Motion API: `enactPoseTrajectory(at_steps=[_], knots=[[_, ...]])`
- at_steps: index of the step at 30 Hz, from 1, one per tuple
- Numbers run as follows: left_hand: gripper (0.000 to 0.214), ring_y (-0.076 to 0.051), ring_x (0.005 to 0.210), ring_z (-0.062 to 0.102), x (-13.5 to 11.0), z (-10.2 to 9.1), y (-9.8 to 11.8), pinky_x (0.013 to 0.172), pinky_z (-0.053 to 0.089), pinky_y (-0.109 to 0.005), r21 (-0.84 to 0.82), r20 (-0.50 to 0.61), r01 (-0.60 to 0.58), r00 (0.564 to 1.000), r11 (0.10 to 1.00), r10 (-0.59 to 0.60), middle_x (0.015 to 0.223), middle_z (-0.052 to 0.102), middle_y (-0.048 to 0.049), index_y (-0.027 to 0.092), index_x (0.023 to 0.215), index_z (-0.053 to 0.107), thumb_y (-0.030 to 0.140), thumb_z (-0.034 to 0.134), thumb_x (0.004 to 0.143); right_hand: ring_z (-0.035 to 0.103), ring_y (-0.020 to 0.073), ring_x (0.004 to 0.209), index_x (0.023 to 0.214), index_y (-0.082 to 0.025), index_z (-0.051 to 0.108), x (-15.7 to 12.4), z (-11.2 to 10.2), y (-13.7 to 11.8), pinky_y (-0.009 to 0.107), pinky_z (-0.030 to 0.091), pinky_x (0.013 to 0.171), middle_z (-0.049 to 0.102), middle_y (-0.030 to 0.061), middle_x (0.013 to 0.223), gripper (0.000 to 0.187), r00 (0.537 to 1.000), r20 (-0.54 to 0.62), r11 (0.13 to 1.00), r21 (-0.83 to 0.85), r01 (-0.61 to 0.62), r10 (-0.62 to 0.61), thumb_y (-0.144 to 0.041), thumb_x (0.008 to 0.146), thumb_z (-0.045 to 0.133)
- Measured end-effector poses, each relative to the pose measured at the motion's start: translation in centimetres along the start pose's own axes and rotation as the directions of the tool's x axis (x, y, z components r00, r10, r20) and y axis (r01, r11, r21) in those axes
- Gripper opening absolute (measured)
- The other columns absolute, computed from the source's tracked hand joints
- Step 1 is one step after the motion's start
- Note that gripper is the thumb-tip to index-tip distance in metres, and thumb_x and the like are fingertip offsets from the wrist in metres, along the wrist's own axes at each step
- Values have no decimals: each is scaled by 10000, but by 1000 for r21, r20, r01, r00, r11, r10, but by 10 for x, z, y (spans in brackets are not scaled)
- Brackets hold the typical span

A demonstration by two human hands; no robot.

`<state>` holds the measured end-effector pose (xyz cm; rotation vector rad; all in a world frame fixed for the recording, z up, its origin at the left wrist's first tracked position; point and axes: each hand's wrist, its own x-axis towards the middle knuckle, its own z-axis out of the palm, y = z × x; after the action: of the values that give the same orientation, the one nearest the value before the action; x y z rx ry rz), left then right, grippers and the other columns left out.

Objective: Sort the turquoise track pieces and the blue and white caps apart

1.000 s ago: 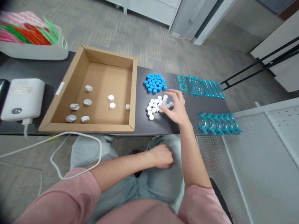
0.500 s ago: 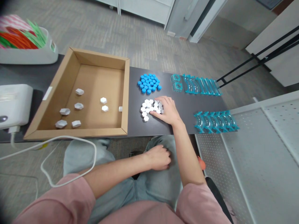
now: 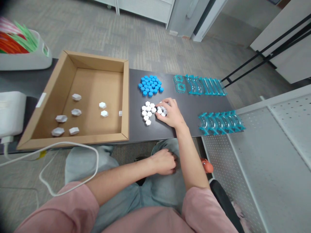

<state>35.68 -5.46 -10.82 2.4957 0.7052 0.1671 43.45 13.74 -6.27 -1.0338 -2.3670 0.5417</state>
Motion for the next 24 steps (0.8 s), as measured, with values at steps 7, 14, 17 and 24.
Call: enactPoseTrajectory(at_steps=[7, 14, 17, 24], knots=[[292, -334, 1012, 856, -3, -5, 1, 862, 599, -416, 17, 16, 4, 1000, 1000, -4, 1127, 917, -178, 214, 1071, 961, 407, 744, 1099, 684, 423, 1298, 1139, -365, 872, 1, -2, -4, 712, 569, 1256, 736, 107, 1288, 353, 999, -23, 999, 18, -39, 39, -556, 869, 993], [381, -339, 969, 850, -7, -12, 1, 816, 581, -439, 30, 46, -1, 999, 1000, 0, 1141, 903, -206, 147, 1134, 969, 403, 686, 1128, 690, 409, 1305, 1181, -354, 873, -1, -2, 2, 710, 566, 1258, 746, 107, 1316, 363, 999, -49, 1000, -21, -21, 20, -552, 893, 971], [377, -335, 955, 851, -7, -11, 1, 811, 581, -438, 50, 35, -5, 999, 999, 3, 1125, 904, -199, 162, 1132, 974, 420, 699, 1126, 692, 408, 1311, 1207, -362, 874, -2, -2, 7, 707, 565, 1261, 746, 107, 1333, 378, 998, -63, 1000, -26, -7, 5, -581, 911, 958], [317, -318, 945, 860, -6, -3, 2, 807, 597, -420, 89, 4, -3, 1000, 996, 2, 1100, 909, -171, 201, 1132, 976, 414, 743, 1112, 707, 420, 1323, 1259, -378, 872, -4, -7, 10, 716, 584, 1238, 745, 110, 1337, 379, 994, -108, 1000, -6, 15, -15, -604, 956, 907]])
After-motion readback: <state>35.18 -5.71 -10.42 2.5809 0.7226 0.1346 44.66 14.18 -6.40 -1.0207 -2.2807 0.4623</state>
